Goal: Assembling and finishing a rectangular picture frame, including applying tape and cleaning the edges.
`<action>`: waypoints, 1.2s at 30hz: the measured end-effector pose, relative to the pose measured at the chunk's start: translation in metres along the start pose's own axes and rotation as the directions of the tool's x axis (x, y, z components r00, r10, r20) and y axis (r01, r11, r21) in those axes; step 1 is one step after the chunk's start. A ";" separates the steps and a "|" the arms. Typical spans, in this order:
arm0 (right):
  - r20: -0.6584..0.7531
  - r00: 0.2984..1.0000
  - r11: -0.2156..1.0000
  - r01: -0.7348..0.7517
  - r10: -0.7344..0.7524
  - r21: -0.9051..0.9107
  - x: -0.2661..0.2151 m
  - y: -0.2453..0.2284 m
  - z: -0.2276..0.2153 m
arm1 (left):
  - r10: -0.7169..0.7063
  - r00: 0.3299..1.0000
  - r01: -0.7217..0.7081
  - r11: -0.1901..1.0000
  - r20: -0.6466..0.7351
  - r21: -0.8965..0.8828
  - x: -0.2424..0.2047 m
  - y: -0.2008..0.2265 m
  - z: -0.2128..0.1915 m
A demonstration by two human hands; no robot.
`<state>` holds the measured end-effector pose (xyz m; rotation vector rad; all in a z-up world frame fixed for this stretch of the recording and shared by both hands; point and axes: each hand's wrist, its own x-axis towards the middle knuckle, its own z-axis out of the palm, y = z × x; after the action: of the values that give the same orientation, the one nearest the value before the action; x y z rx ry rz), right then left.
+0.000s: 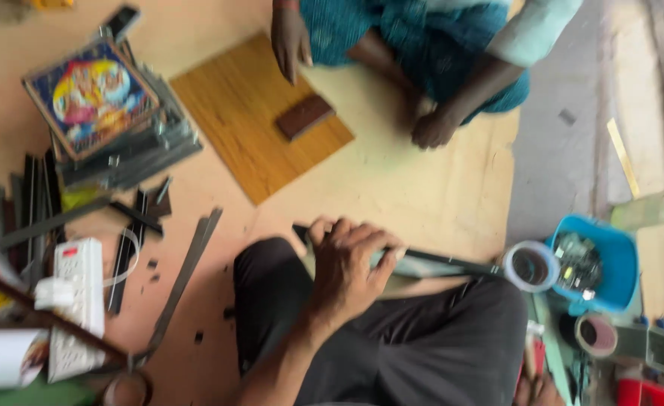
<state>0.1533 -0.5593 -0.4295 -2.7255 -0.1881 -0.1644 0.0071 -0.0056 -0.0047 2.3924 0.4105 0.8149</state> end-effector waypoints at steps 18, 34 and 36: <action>-0.050 0.773 0.757 0.631 -0.633 0.168 0.038 -0.425 -0.298 | -0.003 1.000 0.003 1.000 -0.029 0.005 -0.009 -0.003 0.005; -0.032 0.690 0.689 0.724 -0.723 0.037 0.039 -0.449 -0.311 | 0.011 1.000 -0.011 1.000 -0.012 0.007 -0.005 -0.003 0.004; -0.045 0.688 0.686 0.725 -0.724 0.059 0.039 -0.417 -0.296 | 0.002 1.000 -0.002 1.000 0.015 0.028 -0.010 -0.004 0.005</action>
<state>0.1009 -0.2937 0.0060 -2.4117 -1.2519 -0.3912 0.0023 -0.0093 -0.0146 2.4239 0.4164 0.7968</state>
